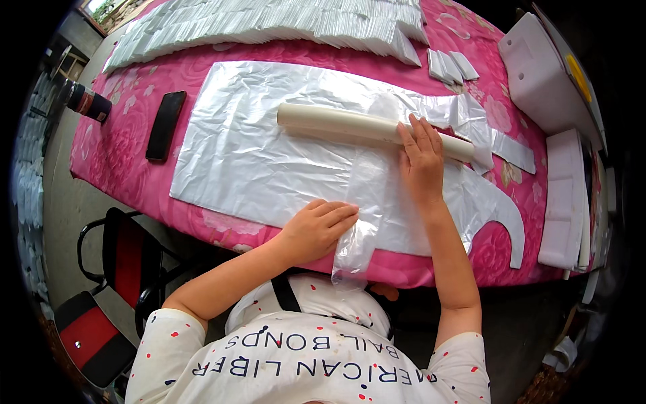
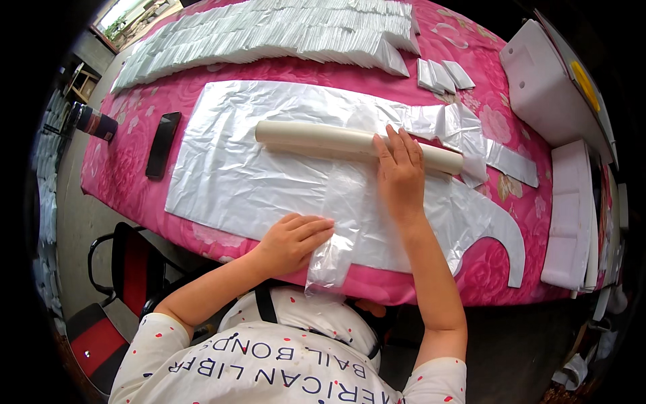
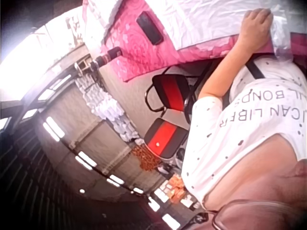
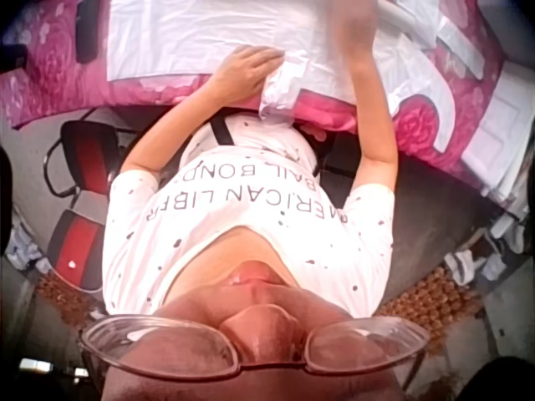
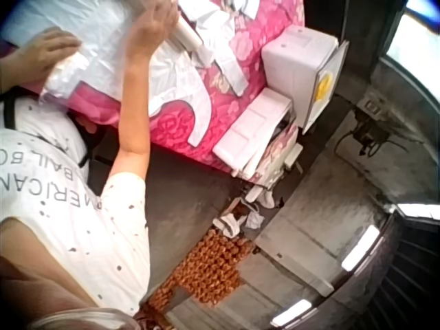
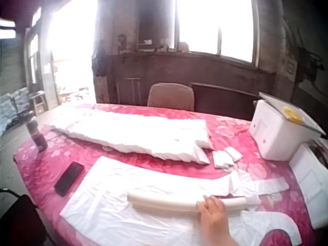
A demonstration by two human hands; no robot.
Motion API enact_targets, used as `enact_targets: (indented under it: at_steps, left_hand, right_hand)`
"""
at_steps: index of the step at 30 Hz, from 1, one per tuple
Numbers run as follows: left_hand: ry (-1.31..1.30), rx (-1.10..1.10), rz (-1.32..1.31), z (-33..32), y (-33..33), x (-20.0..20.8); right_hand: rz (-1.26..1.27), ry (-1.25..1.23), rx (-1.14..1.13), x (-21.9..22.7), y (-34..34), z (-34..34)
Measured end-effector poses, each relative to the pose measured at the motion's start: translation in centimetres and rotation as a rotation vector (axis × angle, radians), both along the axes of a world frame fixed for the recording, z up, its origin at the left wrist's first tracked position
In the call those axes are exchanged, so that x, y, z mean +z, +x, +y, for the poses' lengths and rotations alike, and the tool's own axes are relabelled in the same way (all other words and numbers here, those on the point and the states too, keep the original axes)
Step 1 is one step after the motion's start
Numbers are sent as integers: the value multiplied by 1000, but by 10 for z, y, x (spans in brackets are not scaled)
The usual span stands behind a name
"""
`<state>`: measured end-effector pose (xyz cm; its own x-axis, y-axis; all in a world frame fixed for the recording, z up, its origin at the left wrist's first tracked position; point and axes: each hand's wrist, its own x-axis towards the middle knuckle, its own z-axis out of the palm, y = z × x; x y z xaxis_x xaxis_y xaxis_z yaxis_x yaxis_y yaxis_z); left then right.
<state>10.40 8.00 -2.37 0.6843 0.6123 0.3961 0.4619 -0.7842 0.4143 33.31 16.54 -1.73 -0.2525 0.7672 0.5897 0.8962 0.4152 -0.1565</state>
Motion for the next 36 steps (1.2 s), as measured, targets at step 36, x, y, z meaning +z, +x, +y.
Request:
enact_targets:
  at_steps: [36]
  left_hand:
    - [-514,345,-231,16,20,24]
  right_hand:
    - [821,-1140,-124,28,-23,-61]
